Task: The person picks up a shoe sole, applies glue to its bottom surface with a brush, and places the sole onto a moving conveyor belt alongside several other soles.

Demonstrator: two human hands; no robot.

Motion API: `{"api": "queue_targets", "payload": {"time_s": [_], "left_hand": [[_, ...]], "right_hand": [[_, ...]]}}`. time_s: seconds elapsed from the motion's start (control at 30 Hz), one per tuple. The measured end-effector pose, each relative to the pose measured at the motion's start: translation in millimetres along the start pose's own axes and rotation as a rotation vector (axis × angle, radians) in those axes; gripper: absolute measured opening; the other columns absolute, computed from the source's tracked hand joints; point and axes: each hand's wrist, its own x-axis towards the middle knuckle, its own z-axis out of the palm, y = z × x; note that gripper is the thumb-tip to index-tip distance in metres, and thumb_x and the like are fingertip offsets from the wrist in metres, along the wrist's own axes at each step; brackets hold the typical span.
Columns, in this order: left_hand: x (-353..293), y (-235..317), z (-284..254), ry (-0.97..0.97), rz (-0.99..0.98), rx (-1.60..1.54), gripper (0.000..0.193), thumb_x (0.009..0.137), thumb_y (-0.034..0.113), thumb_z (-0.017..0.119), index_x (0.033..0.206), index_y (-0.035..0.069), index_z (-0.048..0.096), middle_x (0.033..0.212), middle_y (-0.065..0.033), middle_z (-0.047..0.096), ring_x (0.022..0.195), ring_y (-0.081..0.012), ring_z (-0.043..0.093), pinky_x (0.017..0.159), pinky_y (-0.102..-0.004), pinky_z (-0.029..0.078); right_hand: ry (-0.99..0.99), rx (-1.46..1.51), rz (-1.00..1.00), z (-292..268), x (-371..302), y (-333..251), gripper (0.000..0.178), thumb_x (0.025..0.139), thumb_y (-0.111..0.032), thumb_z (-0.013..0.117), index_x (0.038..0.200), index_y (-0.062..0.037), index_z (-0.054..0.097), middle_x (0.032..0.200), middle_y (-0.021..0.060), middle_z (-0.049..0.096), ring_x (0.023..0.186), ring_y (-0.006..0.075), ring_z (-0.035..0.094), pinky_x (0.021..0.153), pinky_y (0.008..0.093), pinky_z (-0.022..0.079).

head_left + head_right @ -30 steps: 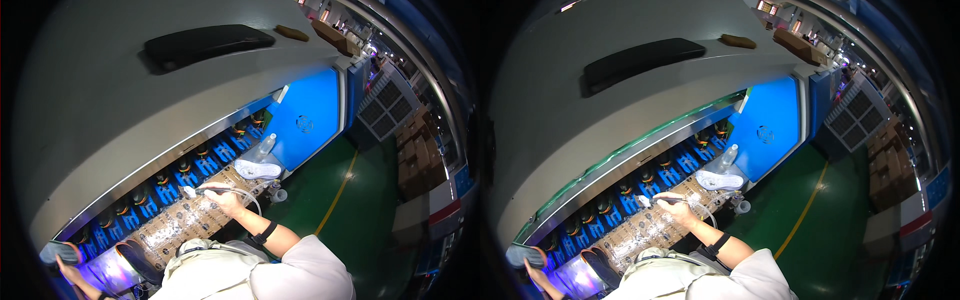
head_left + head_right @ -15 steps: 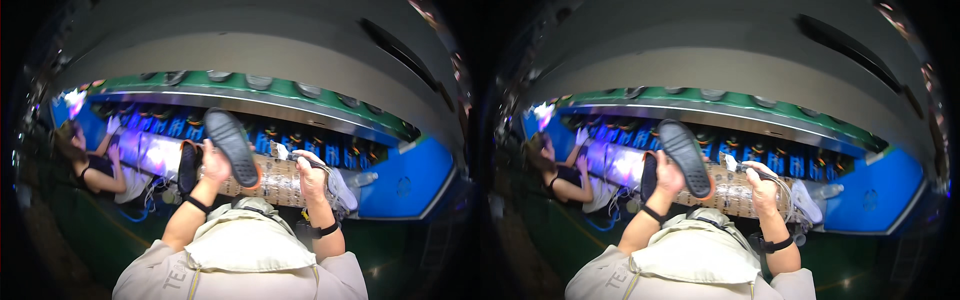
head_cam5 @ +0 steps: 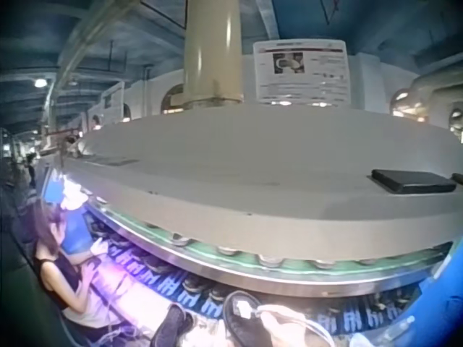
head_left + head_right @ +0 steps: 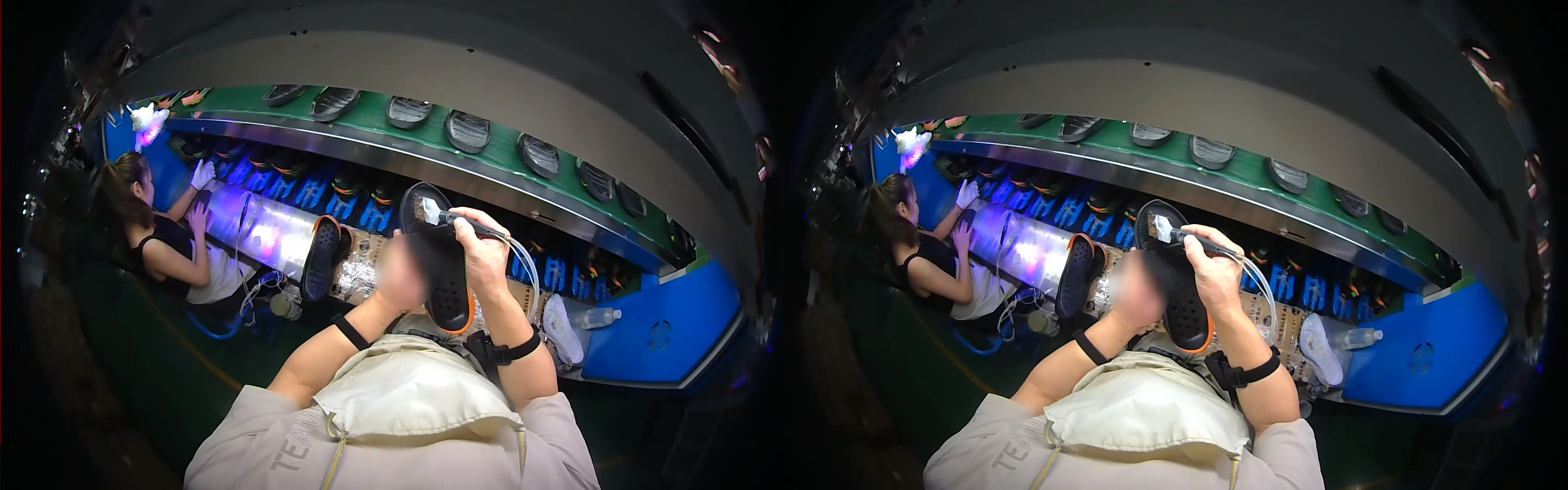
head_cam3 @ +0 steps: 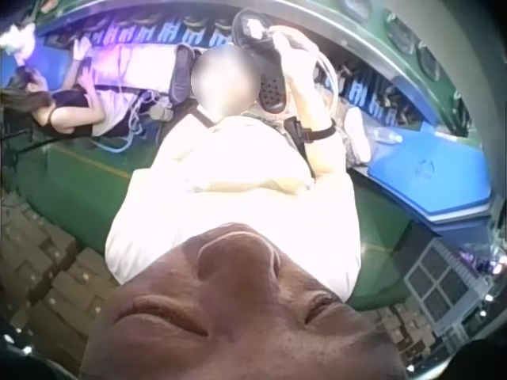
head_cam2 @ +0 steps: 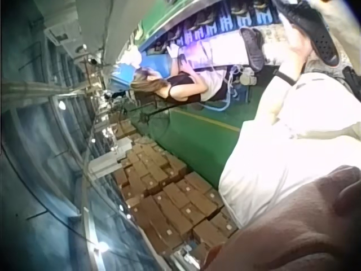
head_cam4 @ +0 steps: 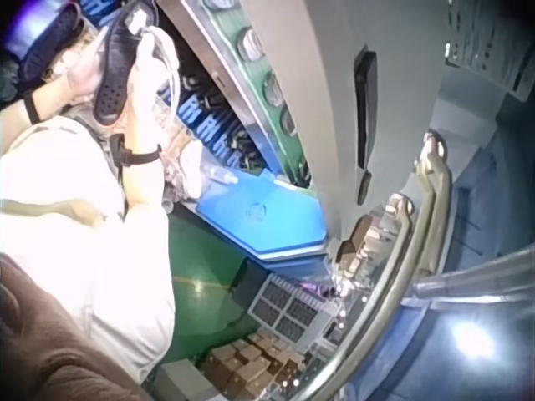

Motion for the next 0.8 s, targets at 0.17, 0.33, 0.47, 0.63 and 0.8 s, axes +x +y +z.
{"api": "queue_targets", "payload": {"time_s": [0.17,0.33,0.47,0.63,0.8], "left_hand": [[-1,-2,-3,-0.043,0.020,-0.023,0.086,0.111,0.074,0.020,0.167,0.011,0.039,0.169,-0.0110,0.045,0.156,-0.0278,0.042,0.132,-0.0459,0.030],[2,-10,-6,0.002,0.085,0.021,0.086,0.111,0.074,0.022,0.168,0.012,0.040,0.169,-0.0096,0.046,0.156,-0.0285,0.043,0.132,-0.0468,0.031],[5,-14,-6,0.013,0.117,0.083,0.083,0.113,0.071,0.019,0.166,0.011,0.041,0.166,-0.0107,0.049,0.153,-0.0282,0.047,0.130,-0.0465,0.035],[19,-8,-25,-0.054,0.222,0.144,0.083,0.113,0.069,0.014,0.159,0.009,0.049,0.154,-0.0147,0.060,0.142,-0.0300,0.058,0.125,-0.0476,0.043],[13,5,-15,-0.130,0.077,0.087,0.083,0.113,0.070,0.016,0.156,0.008,0.051,0.143,-0.0134,0.067,0.132,-0.0300,0.064,0.118,-0.0493,0.050]], "right_hand": [[0.027,-0.033,-0.019,9,1,3,0.019,0.099,-0.007,0.075,0.116,0.0019,0.079,0.093,-0.0022,0.072,0.081,0.0049,0.058,0.075,0.0221,0.048],[0.042,-0.060,-0.095,14,-1,5,0.019,0.099,-0.006,0.075,0.116,0.0020,0.079,0.092,-0.0003,0.073,0.081,0.0052,0.061,0.074,0.0228,0.050],[-0.022,-0.210,-0.066,10,-9,1,0.020,0.096,-0.008,0.077,0.114,0.0007,0.078,0.092,0.0056,0.076,0.084,0.0115,0.068,0.077,0.0276,0.055],[-0.315,-0.599,-0.197,-24,-25,-26,0.022,0.089,-0.011,0.080,0.109,-0.0019,0.079,0.098,0.0167,0.078,0.087,0.0326,0.076,0.081,0.0381,0.060],[-0.724,-0.877,0.042,-64,-25,-82,0.025,0.086,-0.016,0.082,0.109,-0.0055,0.082,0.102,0.0180,0.080,0.099,0.0347,0.078,0.091,0.0420,0.061]]}}
